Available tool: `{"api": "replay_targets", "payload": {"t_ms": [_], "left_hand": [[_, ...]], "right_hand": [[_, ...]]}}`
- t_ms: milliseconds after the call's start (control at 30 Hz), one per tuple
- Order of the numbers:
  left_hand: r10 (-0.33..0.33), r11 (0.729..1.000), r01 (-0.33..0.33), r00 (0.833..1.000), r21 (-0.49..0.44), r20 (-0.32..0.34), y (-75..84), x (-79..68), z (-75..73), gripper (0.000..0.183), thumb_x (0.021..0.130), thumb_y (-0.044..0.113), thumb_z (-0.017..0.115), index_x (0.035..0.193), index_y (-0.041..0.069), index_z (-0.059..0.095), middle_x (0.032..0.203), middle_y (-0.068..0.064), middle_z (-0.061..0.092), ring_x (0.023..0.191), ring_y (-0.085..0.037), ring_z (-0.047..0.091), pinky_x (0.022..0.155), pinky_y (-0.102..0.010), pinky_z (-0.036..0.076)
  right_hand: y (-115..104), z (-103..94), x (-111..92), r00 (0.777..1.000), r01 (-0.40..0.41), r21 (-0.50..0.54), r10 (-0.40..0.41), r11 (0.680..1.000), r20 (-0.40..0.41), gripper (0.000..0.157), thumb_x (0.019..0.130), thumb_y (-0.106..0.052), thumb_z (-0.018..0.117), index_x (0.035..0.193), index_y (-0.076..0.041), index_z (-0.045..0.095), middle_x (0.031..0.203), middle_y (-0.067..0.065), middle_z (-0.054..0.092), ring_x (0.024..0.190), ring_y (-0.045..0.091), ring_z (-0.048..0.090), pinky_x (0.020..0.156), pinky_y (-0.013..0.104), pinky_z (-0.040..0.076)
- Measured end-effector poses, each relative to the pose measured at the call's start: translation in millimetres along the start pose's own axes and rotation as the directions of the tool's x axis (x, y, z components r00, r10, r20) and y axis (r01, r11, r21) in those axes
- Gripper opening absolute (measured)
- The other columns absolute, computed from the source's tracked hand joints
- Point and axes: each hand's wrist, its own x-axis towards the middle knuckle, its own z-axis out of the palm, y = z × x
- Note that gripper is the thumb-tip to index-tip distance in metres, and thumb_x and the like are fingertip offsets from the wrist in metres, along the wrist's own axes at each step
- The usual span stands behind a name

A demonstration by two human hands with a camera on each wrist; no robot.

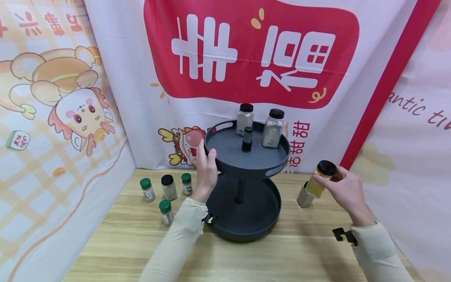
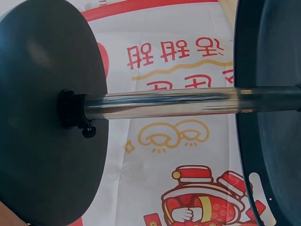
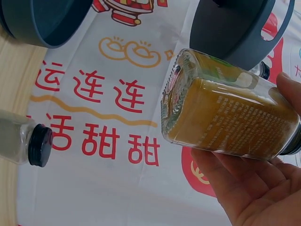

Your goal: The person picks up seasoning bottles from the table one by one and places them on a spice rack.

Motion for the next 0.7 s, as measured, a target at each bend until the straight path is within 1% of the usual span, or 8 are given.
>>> {"api": "replay_targets", "payload": {"t_ms": [167, 367, 533, 700], "left_hand": [[0.008, 1.0, -0.008, 1.0, -0.019, 0.009, -1.6, 2.9, -0.4, 0.054, 0.093, 0.035, 0.032, 0.141, 0.015, 0.015, 0.143, 0.0, 0.018, 0.126, -0.013, 0.021, 0.1, -0.036, 0.021], [-0.032, 0.999, 0.033, 0.999, -0.026, 0.036, -4.0, 8.3, -2.8, 0.057, 0.093, 0.043, 0.028, 0.141, 0.015, 0.017, 0.143, -0.001, 0.017, 0.126, -0.014, 0.019, 0.101, -0.038, 0.018], [-0.032, 0.999, 0.035, 0.998, -0.042, 0.051, -4.9, 15.4, -4.7, 0.055, 0.093, 0.04, 0.027, 0.14, 0.013, 0.019, 0.142, -0.006, 0.019, 0.125, -0.017, 0.022, 0.1, -0.041, 0.017], [-0.041, 0.993, 0.051, 0.995, -0.111, 0.091, -5.6, 20.2, -5.5, 0.052, 0.095, 0.035, 0.027, 0.14, 0.012, 0.018, 0.142, -0.007, 0.02, 0.124, -0.017, 0.025, 0.1, -0.04, 0.019]], "right_hand": [[0, 0.5, 0, 1.0, -0.006, 0.006, 0.006, 1.0, 0.001, 0.057, 0.067, -0.055, 0.066, 0.097, -0.007, 0.06, 0.086, 0.011, 0.062, 0.076, 0.021, 0.052, 0.056, 0.029, 0.043], [-3, -1.6, -1, 1.0, 0.01, 0.008, -0.01, 1.0, -0.006, 0.056, 0.068, -0.053, 0.066, 0.098, -0.007, 0.06, 0.085, 0.011, 0.062, 0.075, 0.02, 0.052, 0.056, 0.029, 0.042], [-9, -4.3, -2, 1.0, 0.017, 0.004, -0.017, 1.0, -0.019, 0.053, 0.067, -0.053, 0.067, 0.094, -0.008, 0.06, 0.082, 0.009, 0.061, 0.072, 0.02, 0.05, 0.053, 0.029, 0.041], [-13, -5.6, -3, 1.0, 0.013, 0.016, -0.013, 1.0, -0.022, 0.052, 0.067, -0.053, 0.067, 0.093, -0.008, 0.059, 0.082, 0.01, 0.061, 0.072, 0.021, 0.049, 0.052, 0.029, 0.041]]}}
